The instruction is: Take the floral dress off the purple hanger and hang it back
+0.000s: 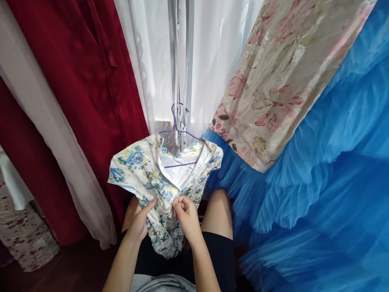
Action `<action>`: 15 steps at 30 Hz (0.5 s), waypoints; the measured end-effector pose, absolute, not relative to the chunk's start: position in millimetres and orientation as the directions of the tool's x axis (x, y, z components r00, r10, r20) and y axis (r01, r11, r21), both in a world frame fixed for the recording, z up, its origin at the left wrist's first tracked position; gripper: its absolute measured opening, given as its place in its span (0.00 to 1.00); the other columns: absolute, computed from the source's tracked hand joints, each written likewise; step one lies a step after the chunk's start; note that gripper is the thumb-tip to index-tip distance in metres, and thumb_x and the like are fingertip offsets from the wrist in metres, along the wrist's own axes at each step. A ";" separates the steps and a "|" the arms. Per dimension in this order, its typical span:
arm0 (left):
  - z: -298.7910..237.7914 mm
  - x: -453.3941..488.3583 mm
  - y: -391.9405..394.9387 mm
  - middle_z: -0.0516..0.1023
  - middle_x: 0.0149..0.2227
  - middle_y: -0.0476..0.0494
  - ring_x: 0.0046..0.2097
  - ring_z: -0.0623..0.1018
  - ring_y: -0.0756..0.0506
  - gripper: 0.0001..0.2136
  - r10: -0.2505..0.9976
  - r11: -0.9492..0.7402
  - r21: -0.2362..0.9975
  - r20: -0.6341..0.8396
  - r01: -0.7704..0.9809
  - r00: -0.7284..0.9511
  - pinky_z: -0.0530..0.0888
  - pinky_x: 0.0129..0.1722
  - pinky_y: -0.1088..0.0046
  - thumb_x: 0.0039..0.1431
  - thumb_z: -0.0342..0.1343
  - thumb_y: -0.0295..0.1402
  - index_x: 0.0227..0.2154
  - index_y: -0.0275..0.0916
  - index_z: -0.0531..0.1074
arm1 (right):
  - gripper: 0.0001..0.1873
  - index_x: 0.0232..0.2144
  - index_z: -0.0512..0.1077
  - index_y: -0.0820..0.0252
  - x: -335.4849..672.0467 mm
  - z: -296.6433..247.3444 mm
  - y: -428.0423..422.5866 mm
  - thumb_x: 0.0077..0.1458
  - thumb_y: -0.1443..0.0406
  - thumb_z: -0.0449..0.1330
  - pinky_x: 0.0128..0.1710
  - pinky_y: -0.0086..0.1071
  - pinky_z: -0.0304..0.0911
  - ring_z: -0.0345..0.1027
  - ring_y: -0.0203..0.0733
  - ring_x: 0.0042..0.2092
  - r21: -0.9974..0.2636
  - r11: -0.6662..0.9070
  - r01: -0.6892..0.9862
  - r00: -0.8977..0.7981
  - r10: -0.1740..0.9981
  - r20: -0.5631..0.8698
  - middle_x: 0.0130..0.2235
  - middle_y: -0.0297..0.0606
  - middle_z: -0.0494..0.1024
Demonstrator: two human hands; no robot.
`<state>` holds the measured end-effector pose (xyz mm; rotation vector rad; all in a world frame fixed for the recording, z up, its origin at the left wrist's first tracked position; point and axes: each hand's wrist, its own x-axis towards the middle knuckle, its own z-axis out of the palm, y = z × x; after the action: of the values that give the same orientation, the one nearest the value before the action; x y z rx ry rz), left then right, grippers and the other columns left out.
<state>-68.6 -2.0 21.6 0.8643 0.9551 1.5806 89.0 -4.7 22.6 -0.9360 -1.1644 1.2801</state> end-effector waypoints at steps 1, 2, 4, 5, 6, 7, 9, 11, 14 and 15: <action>22.2 -66.9 -1.7 0.80 0.52 0.40 0.57 0.78 0.34 0.27 0.977 -0.151 0.913 0.079 -0.379 -0.198 0.73 0.59 0.56 0.53 0.67 0.40 0.57 0.45 0.72 | 0.16 0.25 0.65 0.57 89.6 23.3 -5.0 0.57 0.54 0.62 0.23 0.29 0.48 0.53 0.34 0.20 -0.971 0.097 -0.217 -0.046 0.993 0.109 0.18 0.27 0.65; 21.8 -66.0 -0.5 0.80 0.52 0.40 0.57 0.77 0.35 0.27 0.974 -0.164 0.920 0.093 -0.356 -0.208 0.72 0.59 0.57 0.53 0.67 0.40 0.56 0.45 0.72 | 0.15 0.25 0.65 0.57 91.1 23.8 -5.4 0.57 0.55 0.61 0.23 0.29 0.48 0.53 0.34 0.20 -0.971 0.092 -0.221 -0.019 0.995 0.099 0.17 0.27 0.65; 17.5 -66.7 4.7 0.79 0.54 0.40 0.58 0.76 0.36 0.26 0.960 -0.191 0.935 0.114 -0.299 -0.255 0.71 0.60 0.58 0.56 0.64 0.41 0.57 0.45 0.70 | 0.14 0.23 0.65 0.57 96.5 24.2 -6.2 0.56 0.57 0.59 0.22 0.29 0.46 0.52 0.34 0.20 -0.971 0.087 -0.225 0.035 0.996 0.082 0.17 0.28 0.64; 13.4 -68.0 8.4 0.77 0.55 0.39 0.59 0.75 0.37 0.26 0.943 -0.220 0.943 0.139 -0.251 -0.303 0.70 0.61 0.58 0.57 0.63 0.40 0.58 0.46 0.68 | 0.14 0.22 0.64 0.57 99.9 24.3 -6.5 0.55 0.58 0.59 0.22 0.29 0.46 0.51 0.34 0.20 -0.970 0.090 -0.225 0.055 0.995 0.079 0.16 0.28 0.64; 8.2 -69.6 12.1 0.75 0.57 0.39 0.60 0.74 0.38 0.26 0.907 -0.269 0.946 0.187 -0.179 -0.377 0.69 0.61 0.58 0.59 0.62 0.40 0.59 0.46 0.65 | 0.14 0.20 0.64 0.57 103.1 24.3 -6.7 0.54 0.60 0.58 0.22 0.29 0.45 0.50 0.33 0.20 -0.970 0.096 -0.222 0.072 0.994 0.081 0.16 0.28 0.63; 2.4 -71.2 15.3 0.72 0.59 0.37 0.61 0.72 0.38 0.26 0.845 -0.333 0.940 0.261 -0.076 -0.467 0.69 0.61 0.58 0.60 0.61 0.40 0.60 0.46 0.62 | 0.13 0.19 0.64 0.57 106.0 24.2 -6.7 0.53 0.61 0.58 0.22 0.29 0.45 0.50 0.33 0.20 -0.971 0.103 -0.217 0.085 0.993 0.086 0.16 0.28 0.63; -9.5 -72.7 18.3 0.65 0.62 0.34 0.64 0.68 0.37 0.28 0.648 -0.433 0.879 0.458 0.201 -0.609 0.67 0.62 0.56 0.59 0.61 0.38 0.60 0.45 0.58 | 0.12 0.18 0.65 0.58 109.8 24.2 -6.5 0.51 0.64 0.58 0.23 0.29 0.47 0.51 0.33 0.20 -0.974 0.106 -0.199 0.093 0.992 0.089 0.15 0.28 0.63; -19.3 -69.1 15.6 0.62 0.61 0.31 0.63 0.66 0.36 0.27 0.479 -0.450 0.773 0.632 0.447 -0.610 0.67 0.60 0.54 0.57 0.62 0.36 0.57 0.42 0.59 | 0.11 0.18 0.66 0.58 110.3 24.1 -6.9 0.50 0.65 0.59 0.22 0.29 0.47 0.52 0.33 0.19 -0.981 0.089 -0.172 0.083 0.994 0.075 0.14 0.28 0.64; -27.4 -51.2 5.7 0.69 0.51 0.34 0.54 0.72 0.37 0.18 0.607 -0.492 0.682 0.714 0.542 -0.349 0.70 0.53 0.57 0.58 0.60 0.33 0.50 0.42 0.65 | 0.12 0.18 0.66 0.58 105.7 22.9 -10.6 0.50 0.63 0.61 0.21 0.29 0.47 0.53 0.33 0.18 -0.988 0.071 -0.138 0.048 0.997 0.065 0.14 0.29 0.66; -28.7 -43.0 2.7 0.72 0.47 0.37 0.50 0.74 0.38 0.15 0.701 -0.510 0.690 0.680 0.514 -0.217 0.72 0.50 0.59 0.58 0.59 0.33 0.48 0.43 0.66 | 0.13 0.18 0.66 0.58 103.3 22.2 -12.7 0.50 0.63 0.61 0.21 0.29 0.47 0.53 0.33 0.17 -0.989 0.064 -0.137 0.027 0.998 0.061 0.14 0.29 0.66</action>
<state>-43.0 2.7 -28.7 1.8612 1.4653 1.8209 103.3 -12.7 22.2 -1.0731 -1.1198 1.2092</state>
